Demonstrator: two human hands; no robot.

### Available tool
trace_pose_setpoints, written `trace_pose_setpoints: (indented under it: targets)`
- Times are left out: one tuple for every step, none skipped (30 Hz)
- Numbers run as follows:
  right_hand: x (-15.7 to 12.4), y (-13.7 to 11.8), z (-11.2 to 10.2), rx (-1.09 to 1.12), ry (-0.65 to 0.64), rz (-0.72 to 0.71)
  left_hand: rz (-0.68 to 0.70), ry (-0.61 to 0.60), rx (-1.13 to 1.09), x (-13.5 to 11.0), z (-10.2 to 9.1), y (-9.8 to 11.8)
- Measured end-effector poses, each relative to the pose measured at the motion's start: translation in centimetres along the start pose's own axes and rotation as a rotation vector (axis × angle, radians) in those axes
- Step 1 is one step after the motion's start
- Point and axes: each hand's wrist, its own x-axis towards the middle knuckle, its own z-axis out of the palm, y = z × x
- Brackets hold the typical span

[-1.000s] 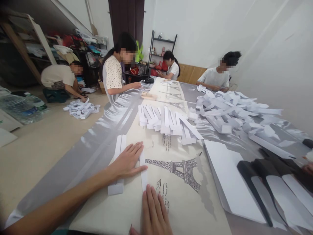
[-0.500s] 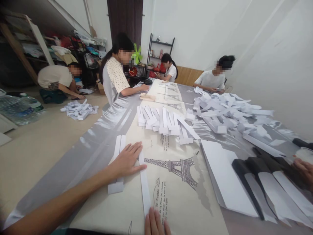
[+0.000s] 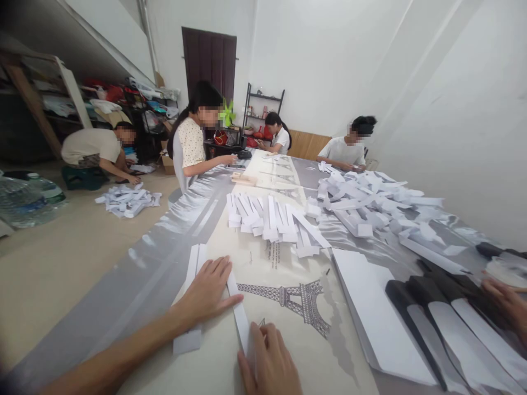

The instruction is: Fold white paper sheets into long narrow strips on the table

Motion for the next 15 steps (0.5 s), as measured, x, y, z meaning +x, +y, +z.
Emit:
trace_pose_setpoints:
  targets:
    - [1.2,-0.1,0.3,-0.017,-0.017,-0.004,-0.020,0.031,0.012,-0.2,0.0,0.0]
    - [2.3,-0.2,0.6,-0.027,-0.030,0.007,-0.035,0.058,0.022,-0.3,0.0,-0.1]
    - [3.3,-0.2,0.7,-0.026,-0.043,0.021,-0.043,0.079,0.026,-0.4,-0.1,-0.3]
    - [4.1,-0.1,0.7,-0.014,-0.056,0.039,-0.036,0.090,0.023,-0.5,-0.3,-0.6]
    - [4.8,0.1,0.5,0.012,-0.072,0.059,-0.012,0.089,0.005,-0.5,-0.5,-0.9]
    - [5.6,0.4,0.2,0.044,-0.091,0.078,0.029,0.074,-0.030,-0.5,-0.8,-1.3]
    - [6.3,0.7,-0.2,0.079,-0.115,0.090,0.082,0.051,-0.076,-0.4,-1.0,-1.6]
    - [7.1,1.1,-0.8,0.113,-0.145,0.099,0.139,0.028,-0.127,-0.3,-1.3,-1.9]
    - [7.9,1.5,-1.4,0.139,-0.173,0.102,0.188,0.011,-0.174,-0.2,-1.4,-2.1]
    - [8.7,1.9,-2.0,0.164,-0.212,0.094,0.224,0.006,-0.211,0.0,-1.5,-2.2]
    - [9.5,2.2,-2.5,0.182,-0.250,0.088,0.246,0.012,-0.234,0.1,-1.6,-2.3]
    - [10.4,2.4,-2.9,0.200,-0.293,0.082,0.260,0.022,-0.245,0.2,-1.6,-2.3]
    - [11.1,2.6,-3.2,0.222,-0.326,0.067,0.269,0.029,-0.248,0.2,-1.7,-2.3]
    - [11.7,2.7,-3.3,0.244,-0.351,0.050,0.271,0.029,-0.247,0.3,-1.7,-2.3]
    - [12.3,2.7,-3.3,0.262,-0.368,0.035,0.270,0.021,-0.246,0.3,-1.8,-2.2]
